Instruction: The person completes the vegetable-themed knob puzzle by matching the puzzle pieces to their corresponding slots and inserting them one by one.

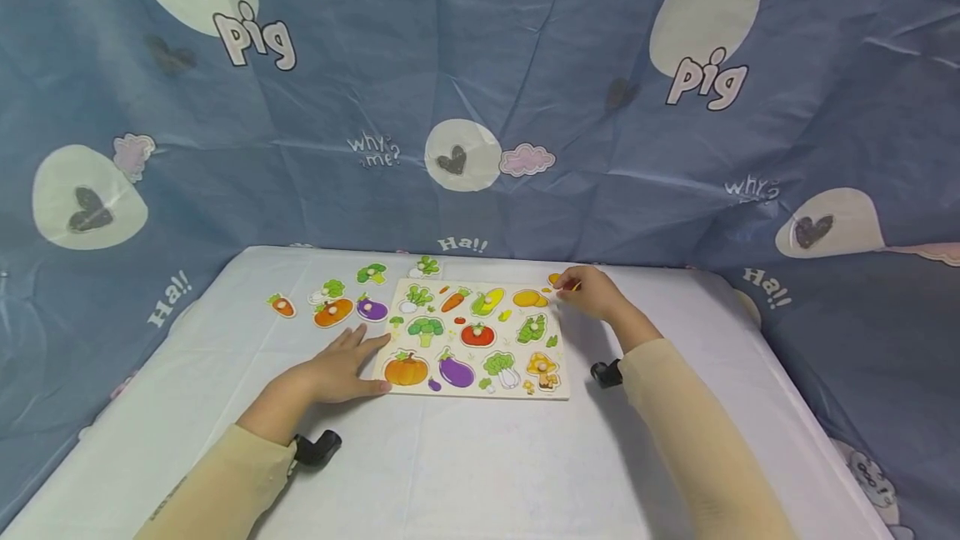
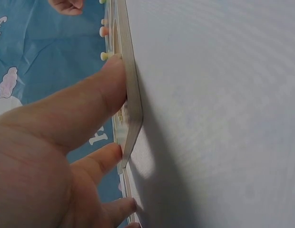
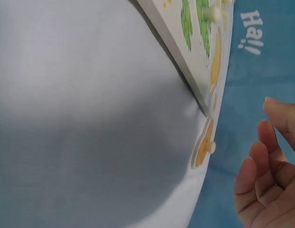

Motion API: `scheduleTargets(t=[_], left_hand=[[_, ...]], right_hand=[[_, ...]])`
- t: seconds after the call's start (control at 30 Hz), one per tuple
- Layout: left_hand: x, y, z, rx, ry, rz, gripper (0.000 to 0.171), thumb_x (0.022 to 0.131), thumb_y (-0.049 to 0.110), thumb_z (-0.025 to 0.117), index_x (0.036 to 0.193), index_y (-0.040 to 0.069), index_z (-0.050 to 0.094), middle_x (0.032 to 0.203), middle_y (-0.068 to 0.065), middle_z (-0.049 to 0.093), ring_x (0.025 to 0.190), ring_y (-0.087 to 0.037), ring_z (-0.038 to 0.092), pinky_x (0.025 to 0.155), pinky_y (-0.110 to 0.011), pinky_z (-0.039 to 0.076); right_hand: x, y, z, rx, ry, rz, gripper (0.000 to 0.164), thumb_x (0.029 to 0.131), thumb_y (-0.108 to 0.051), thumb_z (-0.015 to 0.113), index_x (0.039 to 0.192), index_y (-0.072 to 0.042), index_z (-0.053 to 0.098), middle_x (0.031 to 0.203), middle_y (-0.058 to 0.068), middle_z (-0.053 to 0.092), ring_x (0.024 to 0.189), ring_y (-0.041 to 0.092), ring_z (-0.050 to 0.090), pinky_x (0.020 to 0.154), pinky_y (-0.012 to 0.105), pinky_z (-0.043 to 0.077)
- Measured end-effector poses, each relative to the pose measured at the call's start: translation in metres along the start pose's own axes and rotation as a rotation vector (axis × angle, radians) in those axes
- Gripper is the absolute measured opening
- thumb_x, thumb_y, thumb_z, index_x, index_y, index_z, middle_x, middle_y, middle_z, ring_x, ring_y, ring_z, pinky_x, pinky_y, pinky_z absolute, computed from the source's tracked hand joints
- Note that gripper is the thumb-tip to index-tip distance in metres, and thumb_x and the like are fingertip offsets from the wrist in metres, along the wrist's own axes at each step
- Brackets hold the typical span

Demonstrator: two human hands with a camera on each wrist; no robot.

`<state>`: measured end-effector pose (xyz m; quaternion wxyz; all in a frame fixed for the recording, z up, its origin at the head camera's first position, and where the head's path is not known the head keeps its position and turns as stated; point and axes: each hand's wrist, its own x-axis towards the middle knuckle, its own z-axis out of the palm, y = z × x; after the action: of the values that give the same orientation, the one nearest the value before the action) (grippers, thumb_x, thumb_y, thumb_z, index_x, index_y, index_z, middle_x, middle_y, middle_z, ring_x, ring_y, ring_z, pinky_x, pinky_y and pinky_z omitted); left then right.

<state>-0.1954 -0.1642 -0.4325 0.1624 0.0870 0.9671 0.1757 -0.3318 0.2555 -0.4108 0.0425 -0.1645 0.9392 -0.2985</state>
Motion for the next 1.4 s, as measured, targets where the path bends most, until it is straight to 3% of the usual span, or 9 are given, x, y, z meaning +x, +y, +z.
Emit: scheduleTargets(t=[0.47, 0.77, 1.03, 1.4], left_hand=[[-0.001, -0.001, -0.001, 0.004, 0.006, 0.006, 0.087, 0.085, 0.053, 0.073, 0.155, 0.016, 0.039, 0.162, -0.029, 0.016, 0.148, -0.051, 0.011, 0.116, -0.066, 0.014], [-0.002, 0.0, -0.002, 0.004, -0.002, 0.008, 0.086, 0.086, 0.053, 0.073, 0.155, 0.016, 0.038, 0.162, -0.028, 0.016, 0.148, -0.051, 0.011, 0.116, -0.066, 0.015], [-0.001, -0.001, -0.002, 0.006, -0.009, 0.005, 0.086, 0.085, 0.054, 0.073, 0.156, 0.017, 0.038, 0.162, -0.028, 0.016, 0.148, -0.051, 0.011, 0.116, -0.066, 0.014], [0.001, -0.002, 0.0, 0.011, -0.008, -0.009, 0.086, 0.085, 0.054, 0.072, 0.156, 0.019, 0.038, 0.163, -0.026, 0.016, 0.149, -0.049, 0.01, 0.117, -0.065, 0.015]], right_hand=[[0.023, 0.01, 0.008, 0.053, 0.112, 0.177, 0.02, 0.1, -0.015, 0.062, 0.113, -0.001, 0.068, 0.106, 0.015, 0.064, 0.092, 0.028, 0.058, 0.074, 0.034, 0.05], [0.034, 0.011, 0.015, 0.054, 0.107, 0.25, 0.022, 0.101, -0.013, 0.059, 0.117, 0.001, 0.065, 0.11, 0.019, 0.063, 0.09, 0.028, 0.062, 0.079, 0.037, 0.052], [0.039, 0.015, 0.019, 0.049, 0.101, 0.349, 0.025, 0.101, -0.013, 0.06, 0.122, 0.0, 0.065, 0.124, 0.022, 0.057, 0.109, 0.034, 0.051, 0.097, 0.045, 0.047], [0.047, 0.019, 0.025, 0.029, 0.086, 0.335, 0.023, 0.099, -0.01, 0.062, 0.119, 0.001, 0.066, 0.119, 0.022, 0.058, 0.103, 0.032, 0.053, 0.09, 0.043, 0.049]])
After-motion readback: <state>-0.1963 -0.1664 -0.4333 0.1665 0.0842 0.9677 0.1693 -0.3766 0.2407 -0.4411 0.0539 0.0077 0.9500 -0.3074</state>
